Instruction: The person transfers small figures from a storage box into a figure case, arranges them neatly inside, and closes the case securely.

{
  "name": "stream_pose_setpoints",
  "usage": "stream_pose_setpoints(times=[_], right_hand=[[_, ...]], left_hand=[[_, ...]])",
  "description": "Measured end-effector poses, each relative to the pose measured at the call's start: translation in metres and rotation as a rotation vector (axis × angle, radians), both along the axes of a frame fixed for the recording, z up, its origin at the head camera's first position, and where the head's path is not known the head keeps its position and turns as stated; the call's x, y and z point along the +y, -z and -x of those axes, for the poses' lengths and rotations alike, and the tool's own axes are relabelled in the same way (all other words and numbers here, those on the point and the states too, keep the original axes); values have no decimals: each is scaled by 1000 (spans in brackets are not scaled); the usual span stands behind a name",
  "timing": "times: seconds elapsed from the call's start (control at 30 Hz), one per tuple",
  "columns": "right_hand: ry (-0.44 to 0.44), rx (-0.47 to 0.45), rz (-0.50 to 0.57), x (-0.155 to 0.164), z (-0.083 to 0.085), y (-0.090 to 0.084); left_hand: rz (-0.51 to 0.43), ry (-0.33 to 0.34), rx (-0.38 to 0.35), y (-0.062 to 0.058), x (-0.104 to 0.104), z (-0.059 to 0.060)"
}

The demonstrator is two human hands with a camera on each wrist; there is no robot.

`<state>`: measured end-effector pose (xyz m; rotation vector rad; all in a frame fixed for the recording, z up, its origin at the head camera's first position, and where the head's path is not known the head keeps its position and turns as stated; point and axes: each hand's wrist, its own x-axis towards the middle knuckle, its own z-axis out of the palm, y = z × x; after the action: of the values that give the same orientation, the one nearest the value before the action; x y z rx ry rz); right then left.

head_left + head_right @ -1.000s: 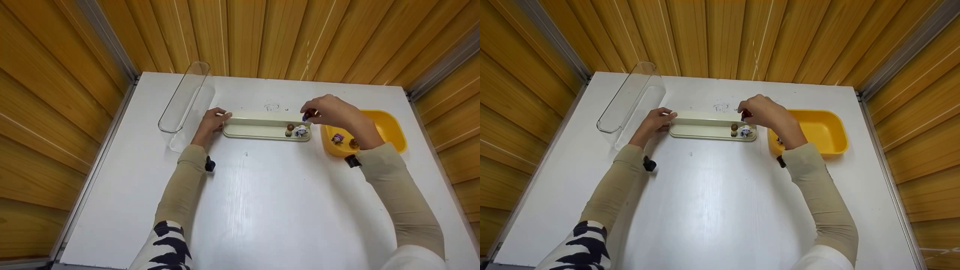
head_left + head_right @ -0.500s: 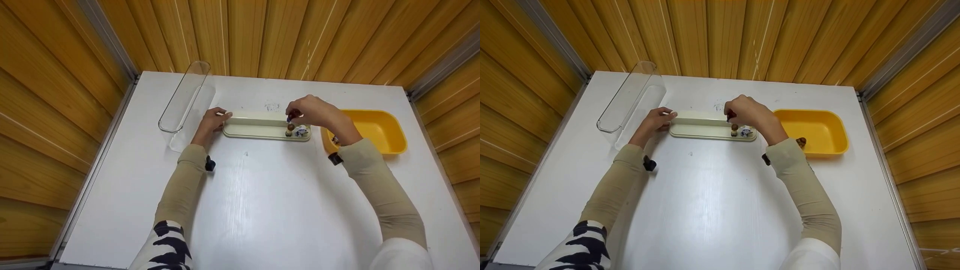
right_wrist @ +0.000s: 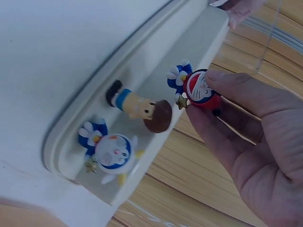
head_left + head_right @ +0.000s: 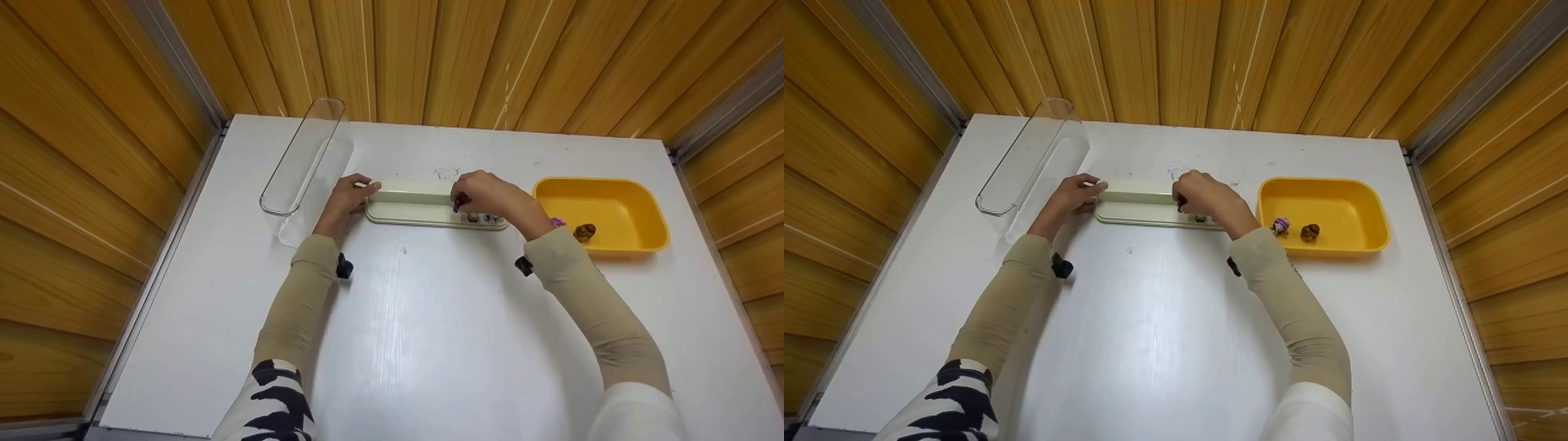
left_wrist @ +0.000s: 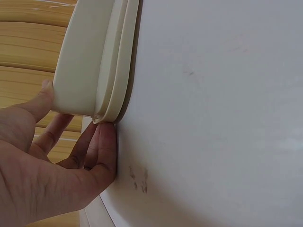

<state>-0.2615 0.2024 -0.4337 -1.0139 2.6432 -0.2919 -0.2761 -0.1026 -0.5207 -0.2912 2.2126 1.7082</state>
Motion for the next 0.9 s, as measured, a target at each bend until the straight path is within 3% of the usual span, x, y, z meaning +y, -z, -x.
stream_pose_setpoints(times=[0.23, 0.43, 0.67, 0.9], right_hand=[[31, 8, -30, -2, 1, 13], [80, -23, -56, -5, 2, 14], [53, -15, -53, -5, 2, 20], [104, -30, -71, -7, 1, 22]], left_hand=[[17, 26, -5, -2, 0, 1], [4, 17, -17, 0, 0, 1], [-17, 19, 1, 0, -1, 0], [-32, 12, 0, 0, -1, 1]])
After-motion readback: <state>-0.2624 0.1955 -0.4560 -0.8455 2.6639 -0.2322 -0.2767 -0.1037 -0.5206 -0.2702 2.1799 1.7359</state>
